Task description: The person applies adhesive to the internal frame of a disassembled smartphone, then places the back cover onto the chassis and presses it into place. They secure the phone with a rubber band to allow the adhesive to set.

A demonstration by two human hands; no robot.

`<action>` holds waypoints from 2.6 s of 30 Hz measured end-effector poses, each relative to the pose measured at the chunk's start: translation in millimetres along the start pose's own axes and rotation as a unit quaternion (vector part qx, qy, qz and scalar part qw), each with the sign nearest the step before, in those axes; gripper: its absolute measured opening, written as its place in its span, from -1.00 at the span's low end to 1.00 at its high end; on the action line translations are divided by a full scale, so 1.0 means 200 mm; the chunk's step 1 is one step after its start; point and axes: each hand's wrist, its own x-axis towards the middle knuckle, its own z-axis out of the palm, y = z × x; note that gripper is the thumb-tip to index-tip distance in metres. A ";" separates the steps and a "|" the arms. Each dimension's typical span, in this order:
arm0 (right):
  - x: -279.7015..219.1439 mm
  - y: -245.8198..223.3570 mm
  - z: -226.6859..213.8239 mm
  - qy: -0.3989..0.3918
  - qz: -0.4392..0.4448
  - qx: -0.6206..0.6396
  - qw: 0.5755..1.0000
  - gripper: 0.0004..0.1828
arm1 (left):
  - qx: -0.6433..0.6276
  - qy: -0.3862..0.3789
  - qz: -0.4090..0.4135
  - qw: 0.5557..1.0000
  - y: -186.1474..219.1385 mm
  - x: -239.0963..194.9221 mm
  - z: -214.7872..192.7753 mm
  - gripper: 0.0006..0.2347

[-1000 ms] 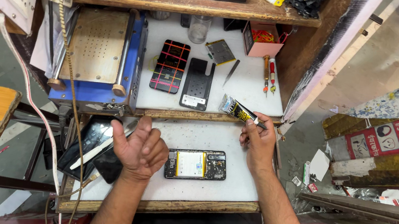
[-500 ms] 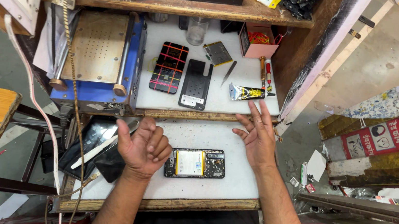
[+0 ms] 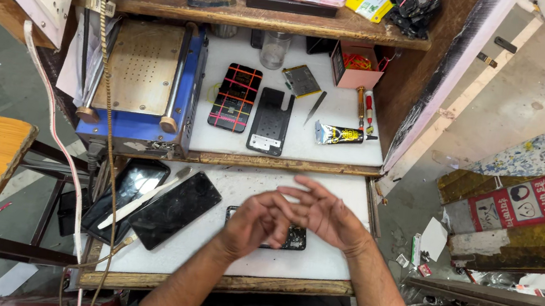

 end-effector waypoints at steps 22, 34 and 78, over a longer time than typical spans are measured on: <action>0.03 0.08 -0.20 0.393 -0.101 -0.188 0.894 -0.74 | 0.861 0.237 -0.028 0.449 0.27 0.41 0.02 -0.55; 0.08 0.09 -0.10 0.381 -0.038 -0.416 0.825 -0.79 | 0.805 0.274 0.143 0.506 0.29 0.24 -0.12 -0.89; -0.07 0.09 0.14 0.244 -0.050 -0.740 0.625 -0.48 | 0.182 0.255 0.044 0.949 0.39 0.14 -0.22 -0.50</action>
